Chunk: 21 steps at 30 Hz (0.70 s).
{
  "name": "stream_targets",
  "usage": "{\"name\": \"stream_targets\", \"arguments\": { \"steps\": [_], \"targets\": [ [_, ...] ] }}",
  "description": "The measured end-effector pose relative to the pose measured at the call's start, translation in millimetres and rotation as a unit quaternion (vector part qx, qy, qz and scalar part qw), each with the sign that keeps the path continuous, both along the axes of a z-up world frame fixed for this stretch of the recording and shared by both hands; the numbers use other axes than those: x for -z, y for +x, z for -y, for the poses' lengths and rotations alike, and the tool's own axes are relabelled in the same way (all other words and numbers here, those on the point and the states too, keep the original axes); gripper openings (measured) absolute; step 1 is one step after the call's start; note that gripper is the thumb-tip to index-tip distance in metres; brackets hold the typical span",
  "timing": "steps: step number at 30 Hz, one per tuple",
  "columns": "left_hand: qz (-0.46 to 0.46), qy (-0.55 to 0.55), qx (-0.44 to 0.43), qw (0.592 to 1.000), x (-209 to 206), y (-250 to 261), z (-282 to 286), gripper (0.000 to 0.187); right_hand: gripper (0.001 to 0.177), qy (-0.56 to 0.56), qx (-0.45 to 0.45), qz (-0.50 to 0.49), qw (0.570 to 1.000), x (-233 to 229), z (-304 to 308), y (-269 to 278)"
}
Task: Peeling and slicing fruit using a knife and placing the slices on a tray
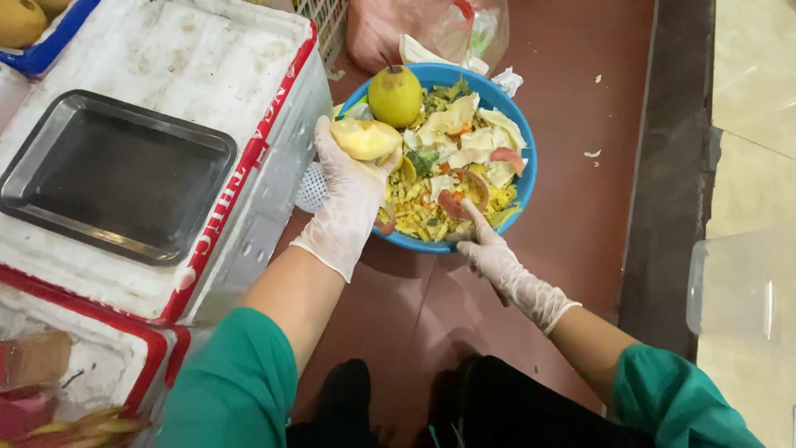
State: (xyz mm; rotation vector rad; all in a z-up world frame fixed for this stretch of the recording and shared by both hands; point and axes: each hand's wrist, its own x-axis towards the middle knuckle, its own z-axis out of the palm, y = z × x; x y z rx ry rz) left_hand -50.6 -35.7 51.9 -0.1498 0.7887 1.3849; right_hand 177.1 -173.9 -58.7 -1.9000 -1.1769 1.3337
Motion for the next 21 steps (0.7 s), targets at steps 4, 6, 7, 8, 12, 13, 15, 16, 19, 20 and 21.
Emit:
{"name": "stream_targets", "arguments": {
  "steps": [4, 6, 7, 8, 12, 13, 15, 16, 19, 20, 21],
  "targets": [
    [0.02, 0.002, -0.025, 0.999, 19.9, -2.5, -10.6, 0.079, 0.088, -0.037, -0.008, 0.017, 0.999, 8.7, 1.9, -0.5],
    [0.027, -0.008, -0.02, 0.999, 22.7, -7.8, -14.4, 0.08, 0.089, -0.047, -0.018, 0.037, 0.998, -2.6, 3.2, -9.2],
    [0.027, -0.008, -0.02, 0.999, 24.6, -10.3, -16.9, 0.08, 0.089, -0.047, -0.019, 0.036, 0.998, 0.9, 3.7, -6.4],
    [0.031, -0.009, -0.02, 0.999, 26.3, -13.3, -19.1, 0.08, 0.09, -0.051, -0.019, 0.031, 0.998, 4.3, 4.3, -4.1],
    [0.025, 0.014, -0.013, 1.0, 22.8, -18.3, -20.2, 0.09, 0.083, -0.076, -0.006, 0.058, 0.995, -20.7, 6.5, -9.4],
    [0.025, 0.016, -0.015, 0.999, 20.6, -18.7, -22.3, 0.09, 0.083, -0.074, -0.008, 0.058, 0.996, -15.1, 5.2, -8.1],
    [0.027, 0.016, -0.018, 0.999, 19.3, -19.6, -22.1, 0.092, 0.083, -0.073, -0.005, 0.047, 0.996, -1.7, 8.5, -6.5],
    [0.026, 0.016, -0.017, 0.999, 22.1, -20.3, -23.5, 0.092, 0.083, -0.073, -0.005, 0.046, 0.996, -5.5, 11.9, -7.7],
    [0.034, 0.022, -0.012, 0.999, 29.4, -21.6, -27.1, 0.091, 0.087, -0.085, -0.038, 0.064, 0.994, -21.1, 22.8, -13.7],
    [0.036, 0.024, -0.013, 0.999, 31.8, -21.9, -26.5, 0.093, 0.09, -0.09, -0.057, 0.082, 0.991, -28.8, 28.5, -17.4],
    [0.039, 0.026, -0.013, 0.999, 34.3, -22.2, -25.8, 0.096, 0.092, -0.096, -0.075, 0.099, 0.988, -36.3, 34.2, -21.2]
  ]
}}
